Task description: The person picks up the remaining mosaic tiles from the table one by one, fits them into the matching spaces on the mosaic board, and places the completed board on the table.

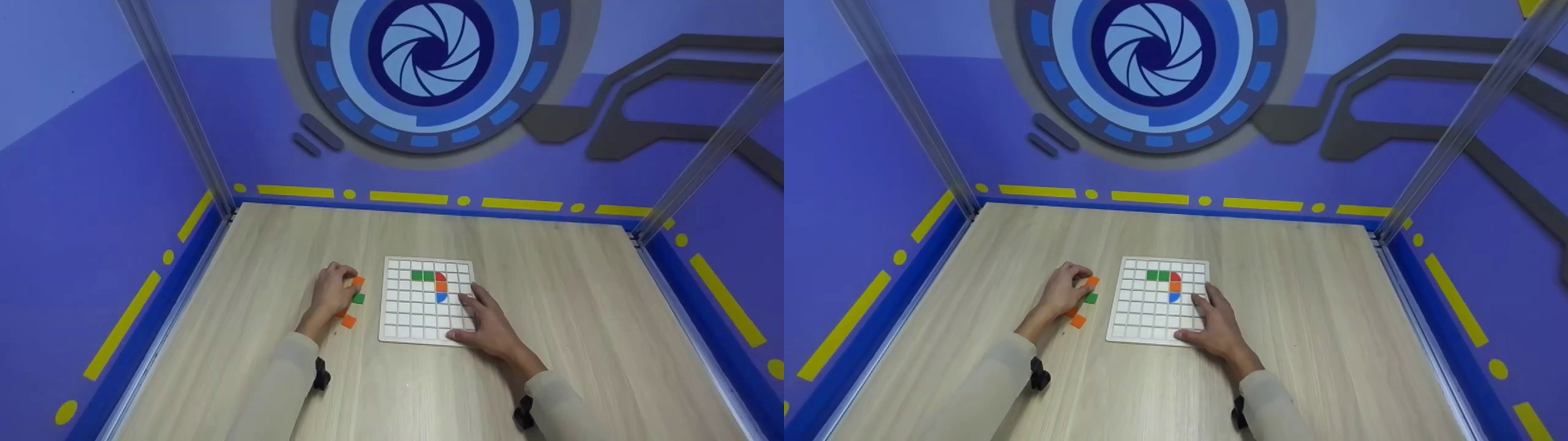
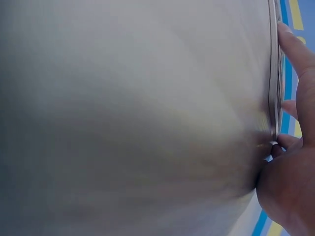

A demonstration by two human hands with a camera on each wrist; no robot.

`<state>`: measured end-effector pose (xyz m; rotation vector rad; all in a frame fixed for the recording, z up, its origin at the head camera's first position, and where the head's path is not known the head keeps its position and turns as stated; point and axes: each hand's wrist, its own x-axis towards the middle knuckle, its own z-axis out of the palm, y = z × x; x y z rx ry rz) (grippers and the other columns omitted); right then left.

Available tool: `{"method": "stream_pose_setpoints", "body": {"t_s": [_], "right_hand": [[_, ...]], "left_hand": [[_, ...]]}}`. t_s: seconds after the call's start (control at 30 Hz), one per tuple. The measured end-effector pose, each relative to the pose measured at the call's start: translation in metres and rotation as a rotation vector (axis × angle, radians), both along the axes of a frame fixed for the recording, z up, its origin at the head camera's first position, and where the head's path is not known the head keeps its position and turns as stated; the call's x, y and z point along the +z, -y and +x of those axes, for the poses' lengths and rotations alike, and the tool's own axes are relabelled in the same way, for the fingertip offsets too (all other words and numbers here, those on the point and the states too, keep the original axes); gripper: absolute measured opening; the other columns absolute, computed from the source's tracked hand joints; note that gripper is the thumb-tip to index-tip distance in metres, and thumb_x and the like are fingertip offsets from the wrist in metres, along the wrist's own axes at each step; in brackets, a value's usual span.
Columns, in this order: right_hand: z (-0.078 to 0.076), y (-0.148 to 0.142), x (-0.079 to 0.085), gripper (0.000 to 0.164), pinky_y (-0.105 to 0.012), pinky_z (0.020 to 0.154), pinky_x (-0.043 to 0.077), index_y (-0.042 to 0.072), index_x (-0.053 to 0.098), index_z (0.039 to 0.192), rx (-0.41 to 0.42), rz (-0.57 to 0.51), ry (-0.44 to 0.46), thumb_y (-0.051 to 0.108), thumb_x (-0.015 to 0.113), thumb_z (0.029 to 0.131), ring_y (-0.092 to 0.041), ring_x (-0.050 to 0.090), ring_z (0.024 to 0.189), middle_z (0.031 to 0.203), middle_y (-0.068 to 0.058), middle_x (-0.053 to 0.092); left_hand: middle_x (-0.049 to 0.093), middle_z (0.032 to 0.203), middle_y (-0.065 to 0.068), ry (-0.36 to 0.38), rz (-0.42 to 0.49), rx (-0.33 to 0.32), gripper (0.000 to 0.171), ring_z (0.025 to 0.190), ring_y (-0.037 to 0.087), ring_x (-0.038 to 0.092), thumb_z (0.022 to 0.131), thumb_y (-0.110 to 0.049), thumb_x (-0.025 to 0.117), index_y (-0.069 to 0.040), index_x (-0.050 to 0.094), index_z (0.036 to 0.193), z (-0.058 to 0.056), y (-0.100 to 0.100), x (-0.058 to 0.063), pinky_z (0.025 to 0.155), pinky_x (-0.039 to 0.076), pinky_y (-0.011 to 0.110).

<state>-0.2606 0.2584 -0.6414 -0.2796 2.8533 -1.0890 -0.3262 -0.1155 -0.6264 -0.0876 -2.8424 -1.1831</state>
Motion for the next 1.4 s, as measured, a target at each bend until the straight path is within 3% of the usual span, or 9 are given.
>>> {"method": "stream_pose_setpoints", "body": {"t_s": [0.27, 0.5, 0.8, 1.1, 1.4], "right_hand": [[0.0004, -0.0046, 0.0032, 0.104, -0.062, 0.124, 0.021, 0.016, 0.043, 0.163, 0.041, 0.117, -0.036, 0.065, 0.084, 0.081, -0.038, 0.012, 0.161, 0.176, -0.012, 0.016], [0.0024, -0.0064, 0.0032, 0.103, -0.070, 0.123, 0.006, 0.020, 0.044, 0.163, 0.048, 0.225, -0.102, 0.074, 0.076, 0.083, -0.042, 0.006, 0.161, 0.176, -0.012, 0.019], [0.0047, -0.0071, 0.0004, 0.102, -0.074, 0.120, 0.001, 0.021, 0.043, 0.164, 0.052, 0.252, -0.099, 0.077, 0.072, 0.084, -0.045, 0.006, 0.161, 0.176, -0.012, 0.018], [0.0062, -0.0045, 0.0000, 0.101, -0.075, 0.120, 0.003, 0.018, 0.045, 0.162, 0.028, 0.253, -0.107, 0.074, 0.075, 0.083, -0.047, 0.009, 0.160, 0.175, -0.014, 0.022], [0.0060, -0.0048, 0.0020, 0.101, -0.074, 0.121, 0.000, 0.020, 0.042, 0.164, 0.041, 0.250, -0.086, 0.074, 0.074, 0.084, -0.045, 0.006, 0.161, 0.176, -0.013, 0.018]], "left_hand": [[0.061, 0.120, 0.006, 0.009, -0.001, 0.021, 0.022, 0.113, 0.028, 0.055, 0.097, -0.013, 0.078, -0.009, 0.074, 0.119, -0.0024, -0.0027, 0.0029, 0.099, 0.047, 0.044], [0.061, 0.119, 0.006, 0.014, -0.003, 0.029, 0.019, 0.112, 0.027, 0.054, 0.097, -0.014, 0.079, -0.010, 0.075, 0.115, -0.0055, -0.0042, 0.0035, 0.098, 0.047, 0.043], [0.062, 0.116, 0.006, 0.022, -0.001, 0.028, 0.020, 0.110, 0.027, 0.056, 0.096, -0.016, 0.081, -0.010, 0.074, 0.113, -0.0079, -0.0022, 0.0004, 0.098, 0.048, 0.043], [0.062, 0.115, 0.008, 0.011, 0.013, -0.050, 0.019, 0.110, 0.029, 0.057, 0.097, -0.013, 0.079, -0.007, 0.073, 0.114, -0.0064, 0.0046, 0.0035, 0.099, 0.048, 0.046], [0.063, 0.113, 0.007, -0.004, 0.016, -0.017, 0.016, 0.107, 0.027, 0.057, 0.096, -0.013, 0.080, -0.008, 0.073, 0.110, -0.0074, 0.0042, -0.0007, 0.096, 0.048, 0.044]]}}
